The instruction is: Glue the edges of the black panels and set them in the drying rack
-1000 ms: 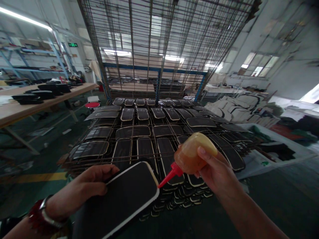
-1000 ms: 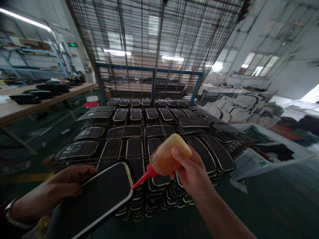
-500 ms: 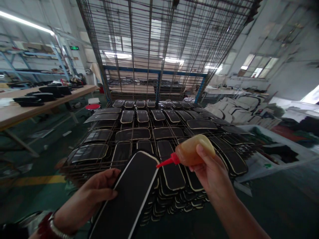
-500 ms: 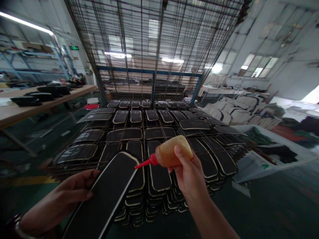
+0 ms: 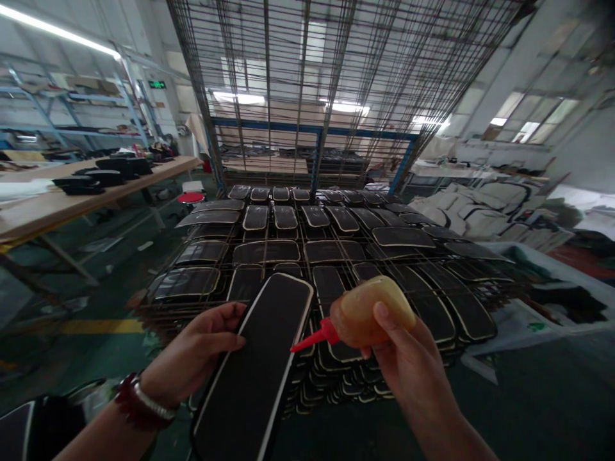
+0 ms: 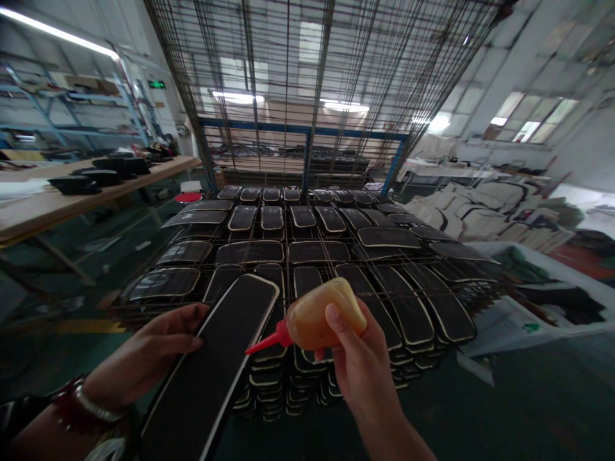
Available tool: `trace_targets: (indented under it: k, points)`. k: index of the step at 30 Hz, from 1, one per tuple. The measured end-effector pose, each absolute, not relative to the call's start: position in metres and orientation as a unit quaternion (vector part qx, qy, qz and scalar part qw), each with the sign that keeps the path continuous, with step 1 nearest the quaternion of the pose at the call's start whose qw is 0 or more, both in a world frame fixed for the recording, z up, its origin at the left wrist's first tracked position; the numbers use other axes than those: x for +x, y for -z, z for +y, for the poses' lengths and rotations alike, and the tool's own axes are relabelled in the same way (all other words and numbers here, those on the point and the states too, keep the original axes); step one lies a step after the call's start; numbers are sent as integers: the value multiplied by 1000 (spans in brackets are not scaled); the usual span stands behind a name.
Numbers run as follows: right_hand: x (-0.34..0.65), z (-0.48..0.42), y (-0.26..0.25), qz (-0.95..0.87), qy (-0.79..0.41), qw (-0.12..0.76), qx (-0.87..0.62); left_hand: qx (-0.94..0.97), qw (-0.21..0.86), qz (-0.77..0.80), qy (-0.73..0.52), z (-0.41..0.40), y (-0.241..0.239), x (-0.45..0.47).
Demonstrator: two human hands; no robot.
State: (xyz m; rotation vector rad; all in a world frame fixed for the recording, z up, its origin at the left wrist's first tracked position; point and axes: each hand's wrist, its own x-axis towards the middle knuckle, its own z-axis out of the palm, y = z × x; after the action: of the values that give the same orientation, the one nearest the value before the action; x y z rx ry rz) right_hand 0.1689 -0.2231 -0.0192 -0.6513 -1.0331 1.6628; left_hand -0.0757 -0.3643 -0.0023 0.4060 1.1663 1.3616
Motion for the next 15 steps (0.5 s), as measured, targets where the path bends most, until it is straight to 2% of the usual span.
trace_targets:
  k: [11, 15]
  points:
    - [177, -244, 42, -452, -720, 457, -261, 154, 568, 535, -606, -353, -5, -78]
    - [177, -250, 40, -446, -721, 462, -263, 143, 539, 556, -616, -349, -10, -77]
